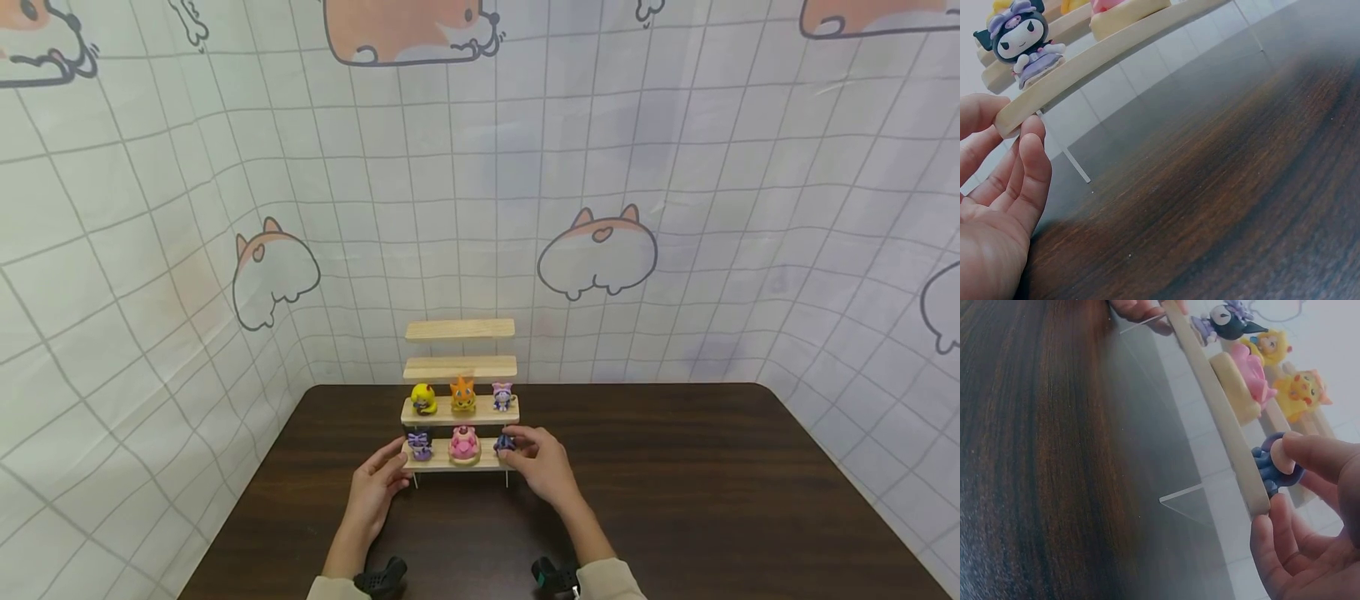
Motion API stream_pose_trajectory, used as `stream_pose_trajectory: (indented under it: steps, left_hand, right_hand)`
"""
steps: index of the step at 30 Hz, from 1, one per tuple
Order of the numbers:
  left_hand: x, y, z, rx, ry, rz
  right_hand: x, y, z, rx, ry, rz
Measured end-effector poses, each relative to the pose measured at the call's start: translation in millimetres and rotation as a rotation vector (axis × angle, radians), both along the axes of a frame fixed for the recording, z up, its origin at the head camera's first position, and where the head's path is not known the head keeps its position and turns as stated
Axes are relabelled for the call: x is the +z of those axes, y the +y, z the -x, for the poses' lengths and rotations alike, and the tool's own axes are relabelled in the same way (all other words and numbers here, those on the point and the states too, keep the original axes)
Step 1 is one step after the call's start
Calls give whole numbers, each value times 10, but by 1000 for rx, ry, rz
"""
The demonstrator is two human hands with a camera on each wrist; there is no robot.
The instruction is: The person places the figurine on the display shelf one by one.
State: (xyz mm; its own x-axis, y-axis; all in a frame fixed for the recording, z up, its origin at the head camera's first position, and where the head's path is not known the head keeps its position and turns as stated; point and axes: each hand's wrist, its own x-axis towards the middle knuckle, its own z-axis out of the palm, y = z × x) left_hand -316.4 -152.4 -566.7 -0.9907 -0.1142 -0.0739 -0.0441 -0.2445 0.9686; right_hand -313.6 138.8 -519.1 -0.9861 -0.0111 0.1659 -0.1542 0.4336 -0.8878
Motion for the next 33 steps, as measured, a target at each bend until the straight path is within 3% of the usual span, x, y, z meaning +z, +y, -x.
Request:
stream_pose_trajectory:
  steps: [12,24,28,33]
  left_hand:
    - [-5,-1,-1,-6,11,-8]
    - [-23,5,26,38,7,-13]
    - [24,-52,-10,100,-5,38]
    - [150,-194,-68,144,10,226]
  right_hand:
    - [22,103,39,33,-11,-1]
    - [327,473,-43,146,-28,-33]
    - [345,599,-118,175,-28,-60]
    - [334,779,-192,200,-25,-127]
